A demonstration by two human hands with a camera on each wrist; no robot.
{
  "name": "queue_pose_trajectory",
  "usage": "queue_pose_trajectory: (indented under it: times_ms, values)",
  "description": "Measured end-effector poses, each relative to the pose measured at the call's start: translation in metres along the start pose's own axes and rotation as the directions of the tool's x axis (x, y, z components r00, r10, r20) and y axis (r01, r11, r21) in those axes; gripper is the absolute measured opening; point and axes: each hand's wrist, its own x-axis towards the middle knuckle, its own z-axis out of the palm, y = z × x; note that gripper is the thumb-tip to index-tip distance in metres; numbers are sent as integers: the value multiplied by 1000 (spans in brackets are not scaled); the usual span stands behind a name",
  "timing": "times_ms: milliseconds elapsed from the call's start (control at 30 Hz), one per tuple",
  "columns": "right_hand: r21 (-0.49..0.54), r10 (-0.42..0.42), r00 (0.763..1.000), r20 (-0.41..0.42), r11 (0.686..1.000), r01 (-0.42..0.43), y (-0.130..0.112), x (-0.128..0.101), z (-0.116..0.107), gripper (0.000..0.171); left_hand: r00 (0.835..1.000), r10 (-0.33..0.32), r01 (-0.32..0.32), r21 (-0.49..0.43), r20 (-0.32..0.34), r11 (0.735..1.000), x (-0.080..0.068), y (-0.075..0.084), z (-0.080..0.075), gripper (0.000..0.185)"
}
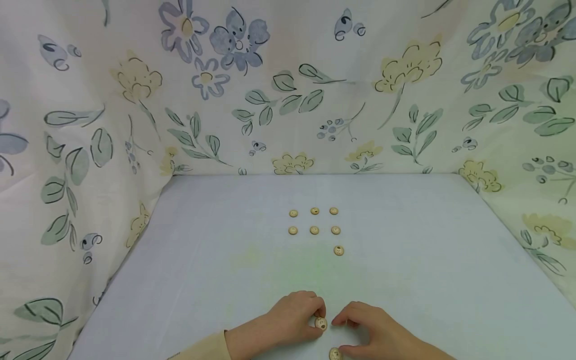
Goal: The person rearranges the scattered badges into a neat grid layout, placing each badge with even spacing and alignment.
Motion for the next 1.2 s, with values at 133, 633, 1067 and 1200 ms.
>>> queue_pose_trajectory:
  times_ms: [133,633,1067,1200]
  values:
    - [15,-20,998,56,1000,19,1,-2,5,37,1000,9,-9,4,4,1000,0,-1,0,18]
    - [-74,-103,985,136,991,114,6,-4,15,28,1000,21,-21,-1,-2,1000,0,-1,0,17]
    - [-81,-157,978,135,982,169,6,-2,18,21,1000,16,-16,-19,-3,1000,0,-1,-1,16]
    - [-80,-139,979,150,985,152,4,-1,18,20,1000,15,-15,-24,-1,1000,0,-1,-1,15]
